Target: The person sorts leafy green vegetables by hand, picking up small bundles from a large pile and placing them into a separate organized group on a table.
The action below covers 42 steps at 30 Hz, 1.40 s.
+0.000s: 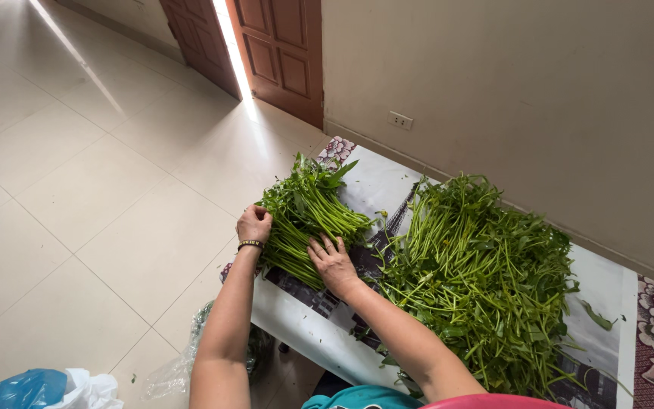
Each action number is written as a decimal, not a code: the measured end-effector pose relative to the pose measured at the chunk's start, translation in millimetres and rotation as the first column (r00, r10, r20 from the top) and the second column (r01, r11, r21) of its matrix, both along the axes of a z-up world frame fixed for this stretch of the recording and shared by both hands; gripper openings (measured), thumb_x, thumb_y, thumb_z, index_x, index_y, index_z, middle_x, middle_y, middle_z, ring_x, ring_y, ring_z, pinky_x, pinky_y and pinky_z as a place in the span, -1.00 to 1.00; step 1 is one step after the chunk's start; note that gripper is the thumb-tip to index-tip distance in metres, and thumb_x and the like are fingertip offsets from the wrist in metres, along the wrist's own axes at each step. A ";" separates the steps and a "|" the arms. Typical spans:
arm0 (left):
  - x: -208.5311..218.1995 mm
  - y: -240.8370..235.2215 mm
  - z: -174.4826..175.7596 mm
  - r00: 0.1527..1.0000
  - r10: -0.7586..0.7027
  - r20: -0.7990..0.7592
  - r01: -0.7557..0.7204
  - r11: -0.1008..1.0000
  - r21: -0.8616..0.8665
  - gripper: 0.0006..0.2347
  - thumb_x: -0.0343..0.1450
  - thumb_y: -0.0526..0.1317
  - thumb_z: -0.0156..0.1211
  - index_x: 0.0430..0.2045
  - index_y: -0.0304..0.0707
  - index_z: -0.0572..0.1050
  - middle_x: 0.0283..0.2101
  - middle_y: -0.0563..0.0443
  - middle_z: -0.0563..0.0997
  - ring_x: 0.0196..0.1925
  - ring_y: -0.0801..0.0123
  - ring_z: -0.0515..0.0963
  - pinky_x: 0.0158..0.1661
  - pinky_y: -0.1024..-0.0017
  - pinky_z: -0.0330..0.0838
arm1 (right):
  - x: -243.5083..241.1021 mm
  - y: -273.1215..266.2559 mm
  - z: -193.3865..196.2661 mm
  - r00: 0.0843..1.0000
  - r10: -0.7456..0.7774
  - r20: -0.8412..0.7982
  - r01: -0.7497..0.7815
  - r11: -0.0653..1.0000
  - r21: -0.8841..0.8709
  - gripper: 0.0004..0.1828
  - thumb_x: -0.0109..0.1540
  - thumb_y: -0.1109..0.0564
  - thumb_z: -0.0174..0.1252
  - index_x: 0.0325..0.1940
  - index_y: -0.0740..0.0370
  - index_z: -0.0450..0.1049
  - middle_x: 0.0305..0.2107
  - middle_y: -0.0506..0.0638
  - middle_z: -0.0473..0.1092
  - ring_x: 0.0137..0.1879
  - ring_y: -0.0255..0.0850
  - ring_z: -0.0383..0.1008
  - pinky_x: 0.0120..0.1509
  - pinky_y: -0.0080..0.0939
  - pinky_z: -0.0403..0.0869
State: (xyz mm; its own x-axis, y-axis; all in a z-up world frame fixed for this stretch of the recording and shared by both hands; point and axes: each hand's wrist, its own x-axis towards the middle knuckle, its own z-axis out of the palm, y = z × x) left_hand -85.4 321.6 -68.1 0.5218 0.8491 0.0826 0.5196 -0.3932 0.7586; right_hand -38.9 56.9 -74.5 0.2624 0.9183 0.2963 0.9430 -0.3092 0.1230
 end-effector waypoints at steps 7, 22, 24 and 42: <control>-13.0 -16.6 24.4 0.955 -0.140 -0.261 0.199 0.956 0.215 -0.92 0.36 -0.17 0.27 -0.37 0.03 0.67 -0.18 0.07 0.68 -0.07 0.29 0.61 0.11 0.14 0.25 | -4.5 -7.7 16.1 0.988 0.072 -0.140 -0.047 0.984 0.173 -0.48 0.22 0.03 0.18 0.26 0.18 0.40 0.34 0.11 0.21 0.51 0.17 0.04 0.42 0.46 0.02; -0.4 -72.0 71.7 0.837 0.023 -0.546 0.440 0.565 0.698 -0.82 0.41 -0.22 0.19 -0.12 0.00 0.49 -0.23 0.05 0.58 -0.04 0.21 0.51 0.08 0.11 0.21 | 63.5 -93.5 35.9 0.845 -0.110 -0.524 0.311 0.898 0.312 -0.83 0.28 0.10 0.12 -0.08 0.18 0.45 -0.14 0.07 0.44 0.04 -0.06 0.42 0.21 0.06 0.33; -0.2 -81.5 89.2 0.813 0.054 -0.580 0.431 0.615 0.661 -0.66 0.19 -0.08 0.29 -0.17 -0.03 0.50 -0.14 -0.11 0.54 -0.05 0.11 0.50 -0.03 0.12 0.26 | 100.3 -117.5 20.6 0.791 -0.226 -0.569 0.429 0.868 0.251 -0.85 0.31 0.06 0.09 -0.18 0.17 0.46 -0.28 0.08 0.42 -0.15 -0.09 0.44 0.00 -0.03 0.47; 188.4 -287.9 -28.1 0.839 -0.538 0.086 0.544 0.821 -0.173 -0.67 0.43 -0.15 0.18 0.01 -0.37 0.48 -0.03 -0.31 0.61 0.04 -0.03 0.60 0.06 0.18 0.46 | 162.1 -199.0 -12.3 0.152 -0.533 -0.832 0.817 0.541 -0.197 -0.51 0.22 -0.10 0.23 0.13 0.19 0.41 -0.08 0.09 0.51 -0.02 -0.02 0.55 0.07 0.01 0.50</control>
